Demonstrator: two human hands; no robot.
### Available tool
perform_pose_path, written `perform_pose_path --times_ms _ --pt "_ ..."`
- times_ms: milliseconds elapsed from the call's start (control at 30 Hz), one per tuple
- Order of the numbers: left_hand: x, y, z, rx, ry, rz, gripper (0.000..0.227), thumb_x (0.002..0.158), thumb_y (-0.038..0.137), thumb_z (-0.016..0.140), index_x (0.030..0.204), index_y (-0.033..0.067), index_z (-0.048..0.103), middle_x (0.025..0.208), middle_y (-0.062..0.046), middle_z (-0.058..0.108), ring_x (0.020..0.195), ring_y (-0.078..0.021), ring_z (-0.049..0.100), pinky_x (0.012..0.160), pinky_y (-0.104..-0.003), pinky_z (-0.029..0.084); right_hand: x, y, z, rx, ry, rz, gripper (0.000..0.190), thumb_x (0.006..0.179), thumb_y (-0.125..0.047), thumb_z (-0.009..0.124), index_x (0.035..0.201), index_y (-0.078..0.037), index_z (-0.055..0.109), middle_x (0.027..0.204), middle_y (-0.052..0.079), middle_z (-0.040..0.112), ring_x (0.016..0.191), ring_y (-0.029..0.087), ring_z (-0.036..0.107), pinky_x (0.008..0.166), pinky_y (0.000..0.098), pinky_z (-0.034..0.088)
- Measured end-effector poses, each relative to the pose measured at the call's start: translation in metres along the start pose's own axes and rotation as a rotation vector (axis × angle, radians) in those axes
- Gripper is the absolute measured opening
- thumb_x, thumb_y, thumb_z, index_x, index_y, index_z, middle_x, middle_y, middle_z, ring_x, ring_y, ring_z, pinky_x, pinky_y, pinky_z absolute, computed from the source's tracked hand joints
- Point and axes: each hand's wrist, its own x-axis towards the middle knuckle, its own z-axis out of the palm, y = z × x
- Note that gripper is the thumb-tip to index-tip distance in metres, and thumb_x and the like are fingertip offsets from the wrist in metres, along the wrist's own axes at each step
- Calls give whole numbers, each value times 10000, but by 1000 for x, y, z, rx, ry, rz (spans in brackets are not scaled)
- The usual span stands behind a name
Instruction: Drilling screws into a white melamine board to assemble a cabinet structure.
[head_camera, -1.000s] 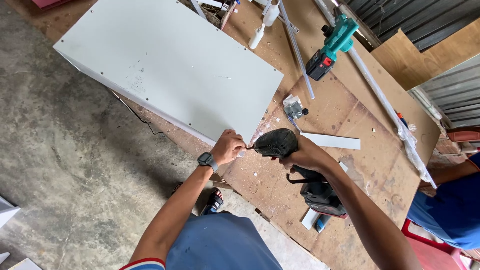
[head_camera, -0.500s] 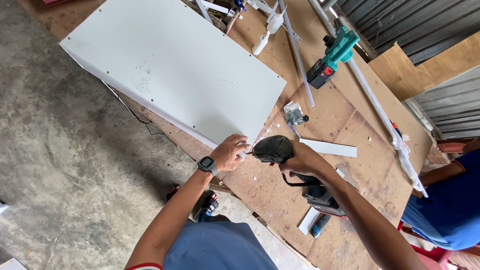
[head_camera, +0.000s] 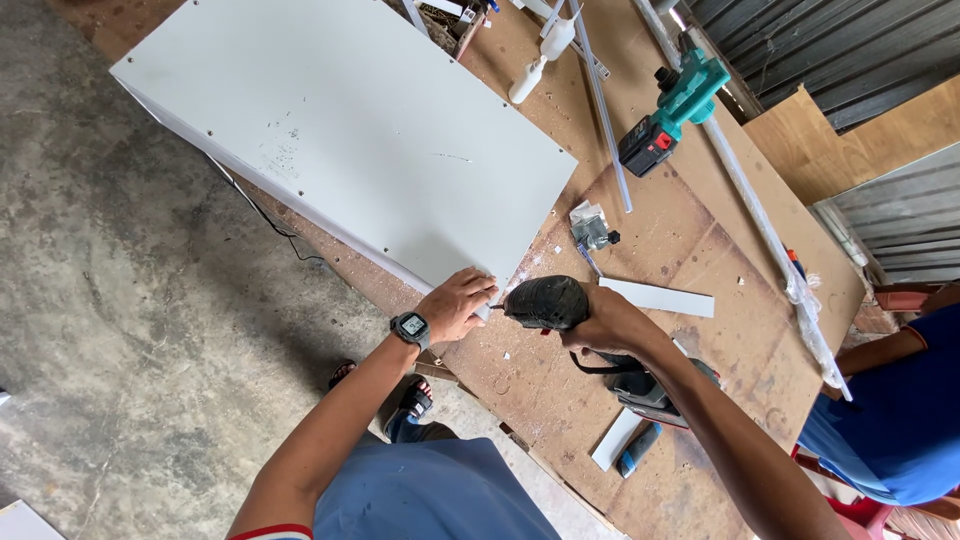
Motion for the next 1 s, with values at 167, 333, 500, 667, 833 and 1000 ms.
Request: perform_pose_path --times_ms 167,333,500,667,833,1000 --pt "-3 -2 9 50 24 21 636 830 395 790 1354 78 618 1453 -77 571 1386 -236 455 1237 -415 295 6 2 1 -31 -3 -8 604 630 -58 805 1212 -62 644 885 149 788 667 228 773 644 377 661" --pt "-1 -4 10 67 28 28 654 829 426 776 1359 80 613 1447 -78 568 1380 -231 445 1236 -421 278 11 6 1 -57 -17 -9 659 638 -61 823 1262 -74 613 916 129 777 671 216 773 651 383 659" --pt "-1 -2 4 126 -6 39 652 849 439 756 1374 85 602 1462 -69 564 1381 -223 443 1253 -406 259 9 0 1 -68 -29 -12 641 645 -35 813 1256 -82 622 883 126 778 658 211 751 656 388 642" --pt "-2 -1 4 148 14 43 660 850 458 742 1376 86 599 1462 -61 561 1383 -220 442 1248 -410 252 10 2 1 -67 -38 -15 629 663 -34 810 1261 -77 621 868 129 779 654 204 748 655 386 635" --pt "0 5 -5 159 -15 7 678 850 478 758 1382 90 593 1468 -60 550 1395 -212 437 1257 -403 239 13 5 1 -69 -42 -54 645 657 -23 800 1276 -75 627 864 134 784 647 196 747 646 381 634" --pt "-2 7 4 31 126 -52 606 831 497 778 1249 68 682 1388 -78 625 1345 -228 504 1235 -419 295 7 -1 0 -120 -38 -68 711 667 -14 809 1334 -115 584 893 106 766 665 202 751 659 344 635"
